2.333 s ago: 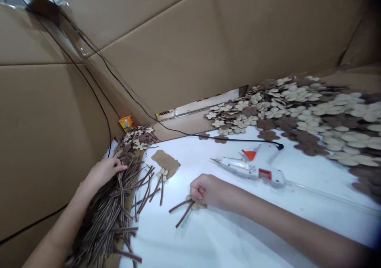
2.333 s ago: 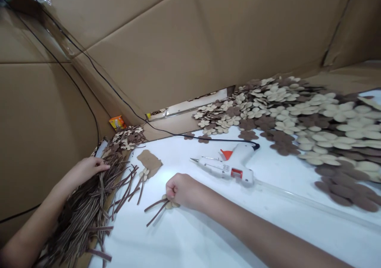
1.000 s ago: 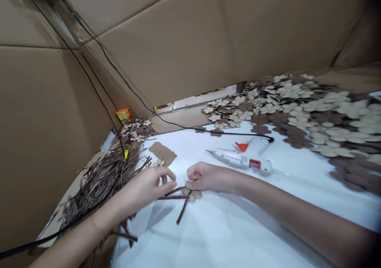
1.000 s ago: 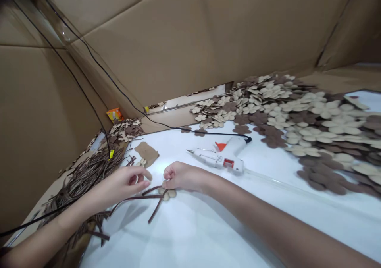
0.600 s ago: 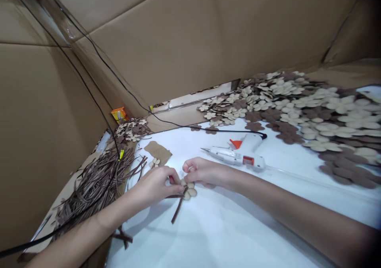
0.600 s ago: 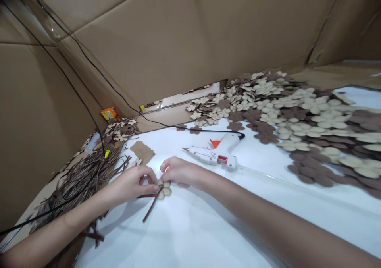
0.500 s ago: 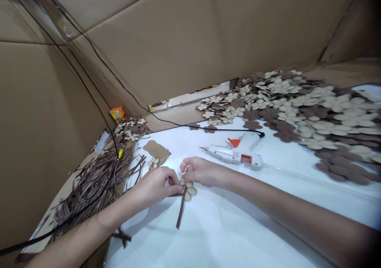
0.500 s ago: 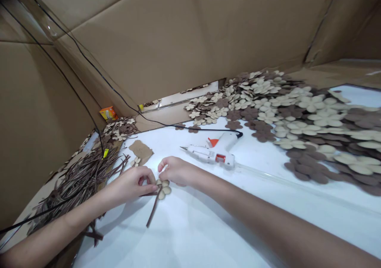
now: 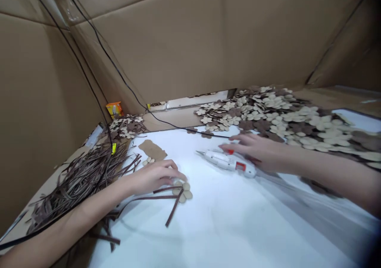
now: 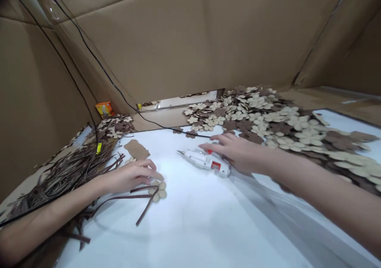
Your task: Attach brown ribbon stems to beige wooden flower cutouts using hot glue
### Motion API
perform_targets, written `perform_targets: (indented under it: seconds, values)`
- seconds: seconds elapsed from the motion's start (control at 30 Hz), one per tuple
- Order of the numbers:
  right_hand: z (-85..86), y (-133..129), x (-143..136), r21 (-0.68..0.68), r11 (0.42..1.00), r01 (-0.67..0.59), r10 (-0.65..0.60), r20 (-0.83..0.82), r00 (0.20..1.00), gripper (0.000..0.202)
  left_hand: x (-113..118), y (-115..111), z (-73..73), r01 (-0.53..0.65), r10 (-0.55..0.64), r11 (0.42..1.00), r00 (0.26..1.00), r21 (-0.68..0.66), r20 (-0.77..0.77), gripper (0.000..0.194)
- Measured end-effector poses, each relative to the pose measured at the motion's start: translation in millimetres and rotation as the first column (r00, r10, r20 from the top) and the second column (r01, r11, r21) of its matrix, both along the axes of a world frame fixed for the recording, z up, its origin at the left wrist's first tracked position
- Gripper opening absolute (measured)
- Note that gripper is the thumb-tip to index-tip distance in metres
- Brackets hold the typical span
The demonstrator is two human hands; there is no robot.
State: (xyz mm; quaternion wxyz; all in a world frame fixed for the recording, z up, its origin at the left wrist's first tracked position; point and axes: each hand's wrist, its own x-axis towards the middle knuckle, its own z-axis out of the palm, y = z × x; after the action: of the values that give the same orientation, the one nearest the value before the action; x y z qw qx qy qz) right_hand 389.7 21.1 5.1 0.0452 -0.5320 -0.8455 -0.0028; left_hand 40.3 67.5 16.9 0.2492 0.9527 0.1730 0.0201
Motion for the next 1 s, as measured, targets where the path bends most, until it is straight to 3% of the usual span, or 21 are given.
perform_targets:
  seconds: [0.07, 0.17, 0.47, 0.7, 0.87, 1.0]
  values:
    - [-7.3, 6, 1, -0.101, 0.99, -0.098, 0.101, 0.028, 0.994, 0.069, 1, 1, -5.6, 0.02, -0.02, 1.0, 0.999, 0.009, 0.027, 0.028]
    - [-10.9, 10, -2, -0.129, 0.982, -0.139, 0.136, -0.037, 0.99, 0.061, -1, 0, -11.0, 0.035, -0.037, 0.999, 0.998, 0.035, 0.042, 0.022]
    - [-0.9, 1, 4, -0.086, 0.993, -0.082, 0.074, -0.09, 0.993, 0.045, -9, -10, -9.4, 0.06, -0.062, 0.993, 0.998, 0.105, 0.017, 0.027]
    - [2.7, -16, 27, -0.018, 0.997, 0.072, -0.074, -0.235, 0.969, 0.027, 0, -14, -2.0, 0.152, -0.137, 0.97, 0.986, 0.189, -0.091, 0.032]
    - [2.1, -42, 21, -0.032, 0.987, 0.16, -0.162, -0.311, 0.937, 0.025, 2, -13, -3.1, 0.095, -0.082, 0.981, 0.993, 0.169, -0.079, 0.026]
    - [-4.8, -54, -2, -0.039, 0.997, 0.059, -0.07, -0.426, 0.902, 0.023, -1, -9, -7.6, 0.014, -0.01, 0.994, 0.999, 0.108, -0.043, 0.026]
